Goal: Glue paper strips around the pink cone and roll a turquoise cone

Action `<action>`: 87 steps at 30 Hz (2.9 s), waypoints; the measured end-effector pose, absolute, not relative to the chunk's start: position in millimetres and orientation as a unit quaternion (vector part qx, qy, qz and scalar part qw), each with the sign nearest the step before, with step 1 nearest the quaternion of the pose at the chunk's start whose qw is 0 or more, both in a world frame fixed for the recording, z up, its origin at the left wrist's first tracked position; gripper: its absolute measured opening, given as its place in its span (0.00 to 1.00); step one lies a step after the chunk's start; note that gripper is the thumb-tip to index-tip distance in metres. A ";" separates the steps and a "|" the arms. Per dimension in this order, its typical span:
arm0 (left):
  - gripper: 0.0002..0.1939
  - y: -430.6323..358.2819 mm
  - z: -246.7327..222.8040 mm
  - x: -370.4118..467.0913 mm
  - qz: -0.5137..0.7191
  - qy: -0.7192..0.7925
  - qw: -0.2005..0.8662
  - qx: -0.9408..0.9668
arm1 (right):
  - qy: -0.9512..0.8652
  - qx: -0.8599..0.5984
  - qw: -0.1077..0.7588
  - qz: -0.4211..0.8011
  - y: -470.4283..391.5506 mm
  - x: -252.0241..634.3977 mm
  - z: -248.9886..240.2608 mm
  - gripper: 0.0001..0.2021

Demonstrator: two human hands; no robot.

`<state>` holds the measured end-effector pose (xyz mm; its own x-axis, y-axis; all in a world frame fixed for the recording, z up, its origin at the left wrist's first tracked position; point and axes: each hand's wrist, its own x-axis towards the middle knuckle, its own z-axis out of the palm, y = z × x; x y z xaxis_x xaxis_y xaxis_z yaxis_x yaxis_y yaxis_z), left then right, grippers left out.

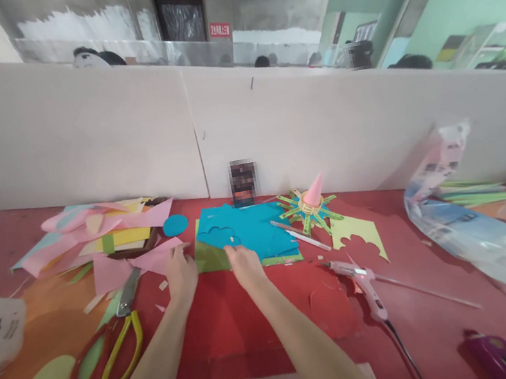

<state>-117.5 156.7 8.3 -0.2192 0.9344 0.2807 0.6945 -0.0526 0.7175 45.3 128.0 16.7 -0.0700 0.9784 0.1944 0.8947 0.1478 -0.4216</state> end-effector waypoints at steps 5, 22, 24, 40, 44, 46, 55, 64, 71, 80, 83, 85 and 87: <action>0.13 165.0 -1.0 -116.0 0.456 0.627 0.222 0.591 | -0.642 -0.692 0.307 0.120 133.9 59.8 7.7 0.15; 0.20 168.8 1.1 -103.9 0.458 0.534 0.419 0.574 | -0.563 -0.662 0.459 0.182 136.9 65.8 -1.0 0.20; 0.19 169.1 -0.1 -104.3 0.461 0.544 0.406 0.572 | -0.566 -0.656 0.464 0.186 136.6 66.3 -1.9 0.21; 0.18 165.1 1.6 -100.1 0.452 0.555 0.367 0.594 | -0.546 -0.636 0.507 0.202 135.7 64.6 -2.2 0.14; 0.19 164.3 3.1 -100.4 0.449 0.557 0.349 0.606 | -0.549 -0.625 0.523 0.184 132.1 62.5 2.6 0.13; 0.17 165.3 2.6 -101.3 0.444 0.556 0.337 0.616 | -0.557 -0.622 0.533 0.138 130.0 61.8 5.1 0.14; 0.14 169.3 -0.6 -102.4 0.438 0.560 0.320 0.626 | -0.731 -0.521 0.439 -0.037 121.2 47.6 18.2 0.11; 0.15 171.6 -1.3 -102.2 0.442 0.554 0.329 0.624 | -0.763 -0.499 0.409 0.017 122.4 45.3 11.6 0.13; 0.16 173.0 -3.9 -102.7 0.444 0.557 0.334 0.617 | -0.772 -0.489 0.405 0.029 123.5 44.4 9.6 0.14; 0.16 171.7 -4.3 -102.6 0.443 0.556 0.350 0.610 | -0.747 -0.522 0.411 0.002 125.2 44.5 7.0 0.15; 0.16 171.2 -5.5 -101.7 0.440 0.563 0.346 0.608 | -0.725 -0.545 0.421 0.011 127.9 47.9 3.3 0.15; 0.15 171.4 -6.3 -100.7 0.442 0.567 0.339 0.607 | -0.714 -0.558 0.423 0.024 128.9 50.2 1.5 0.14; 0.14 171.7 -6.7 -99.9 0.455 0.574 0.323 0.599 | -0.704 -0.568 0.425 0.039 129.2 51.9 0.5 0.13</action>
